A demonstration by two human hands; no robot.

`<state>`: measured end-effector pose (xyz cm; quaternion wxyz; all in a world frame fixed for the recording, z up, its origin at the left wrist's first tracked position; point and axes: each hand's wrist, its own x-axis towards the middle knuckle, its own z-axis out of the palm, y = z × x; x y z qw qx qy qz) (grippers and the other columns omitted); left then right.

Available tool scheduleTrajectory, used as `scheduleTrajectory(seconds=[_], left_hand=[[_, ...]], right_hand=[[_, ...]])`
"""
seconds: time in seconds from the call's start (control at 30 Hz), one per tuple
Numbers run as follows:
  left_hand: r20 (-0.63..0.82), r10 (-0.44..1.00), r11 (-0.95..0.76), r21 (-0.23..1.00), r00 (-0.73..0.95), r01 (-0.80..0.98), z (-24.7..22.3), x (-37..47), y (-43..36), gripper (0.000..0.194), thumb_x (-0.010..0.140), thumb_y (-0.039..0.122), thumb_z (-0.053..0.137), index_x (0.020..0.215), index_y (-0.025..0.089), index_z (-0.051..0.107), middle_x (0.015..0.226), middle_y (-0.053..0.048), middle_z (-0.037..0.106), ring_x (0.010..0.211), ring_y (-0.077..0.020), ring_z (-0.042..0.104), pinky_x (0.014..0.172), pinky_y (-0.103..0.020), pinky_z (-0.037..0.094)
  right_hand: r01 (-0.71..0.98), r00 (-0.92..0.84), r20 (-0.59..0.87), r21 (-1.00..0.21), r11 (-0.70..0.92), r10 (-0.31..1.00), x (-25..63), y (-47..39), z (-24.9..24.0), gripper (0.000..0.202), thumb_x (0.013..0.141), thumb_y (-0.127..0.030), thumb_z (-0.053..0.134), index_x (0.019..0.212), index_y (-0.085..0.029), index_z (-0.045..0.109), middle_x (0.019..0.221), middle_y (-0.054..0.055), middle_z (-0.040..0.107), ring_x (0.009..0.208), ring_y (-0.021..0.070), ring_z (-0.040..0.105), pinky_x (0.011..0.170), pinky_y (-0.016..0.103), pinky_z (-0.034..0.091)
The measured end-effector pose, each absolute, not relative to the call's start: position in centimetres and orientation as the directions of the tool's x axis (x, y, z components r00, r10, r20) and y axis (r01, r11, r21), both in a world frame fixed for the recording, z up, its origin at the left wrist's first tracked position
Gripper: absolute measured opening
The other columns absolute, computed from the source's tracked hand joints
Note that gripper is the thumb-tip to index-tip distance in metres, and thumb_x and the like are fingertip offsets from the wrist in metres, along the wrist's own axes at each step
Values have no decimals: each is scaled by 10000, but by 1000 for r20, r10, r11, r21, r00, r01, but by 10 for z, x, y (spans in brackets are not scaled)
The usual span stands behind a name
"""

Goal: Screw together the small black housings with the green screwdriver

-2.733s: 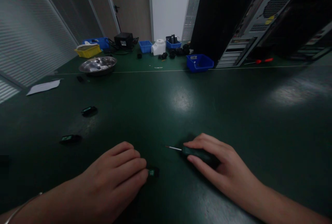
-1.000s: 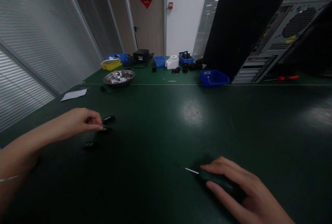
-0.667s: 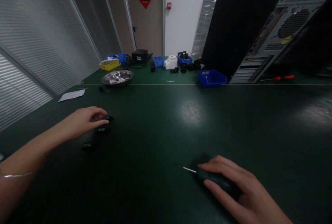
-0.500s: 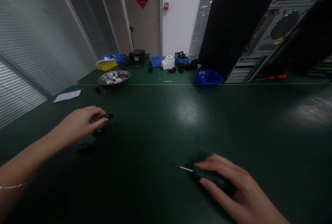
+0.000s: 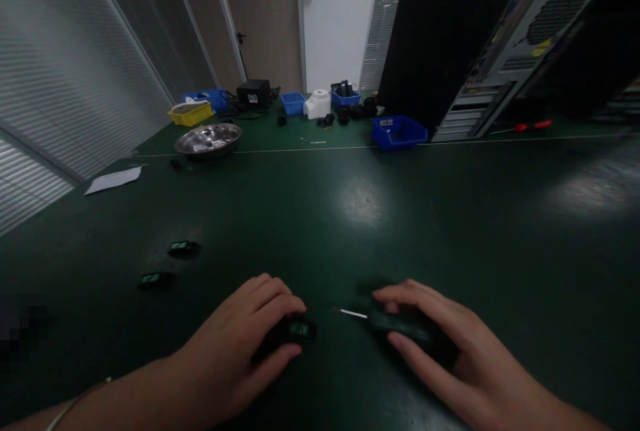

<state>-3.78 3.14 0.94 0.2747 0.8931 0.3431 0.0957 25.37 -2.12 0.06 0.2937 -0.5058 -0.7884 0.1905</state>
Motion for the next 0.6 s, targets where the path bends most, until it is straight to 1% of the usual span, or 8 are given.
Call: scheduleTrajectory(seconds=[0.07, 0.23, 0.33, 0.47, 0.6], left_hand=[[-22, 660, -607, 574, 751, 550, 8, -39, 33, 266, 874, 101, 508, 1107, 226, 527, 1079, -58, 566, 960, -215, 526, 830, -362, 476], [-49, 660, -599, 568, 750, 564, 8, -34, 31, 201, 889, 112, 473, 1044, 215, 549, 1039, -58, 573, 912, -217, 527, 781, -357, 456], [-55, 684, -581, 562, 727, 589, 10, -28, 28, 188, 878, 110, 474, 1014, 208, 559, 1027, -57, 581, 900, -221, 534, 765, -353, 451], [-47, 700, -573, 558, 712, 600, 12, -20, 21, 181, 841, 98, 523, 964, 219, 577, 990, -34, 605, 888, -218, 547, 770, -344, 442], [-28, 694, -592, 547, 719, 592, 9, -12, 14, 176, 827, 113, 566, 960, 224, 593, 972, -17, 623, 868, -204, 555, 780, -332, 437]], right_hand=[[663, -339, 273, -609, 434, 900, 253, -21, 2, 389, 874, -201, 598, 1235, -313, 506, 1134, -4, 683, 1093, 177, 645, 849, 252, 562], [614, -442, 205, -641, 461, 873, 250, -18, 9, 239, 901, -196, 566, 1128, -270, 561, 1027, 7, 684, 980, 166, 661, 860, 283, 543], [616, -483, 166, -633, 469, 859, 249, -18, 10, 216, 903, -192, 567, 1111, -249, 579, 995, 17, 686, 939, 168, 663, 823, 294, 546], [609, -449, 235, -626, 487, 862, 249, -18, 11, 213, 873, -168, 592, 1069, -248, 612, 972, 18, 705, 915, 180, 678, 797, 306, 550], [590, -449, 297, -610, 529, 843, 248, -18, 14, 292, 823, -144, 623, 1096, -246, 631, 956, 20, 728, 900, 193, 698, 760, 288, 559]])
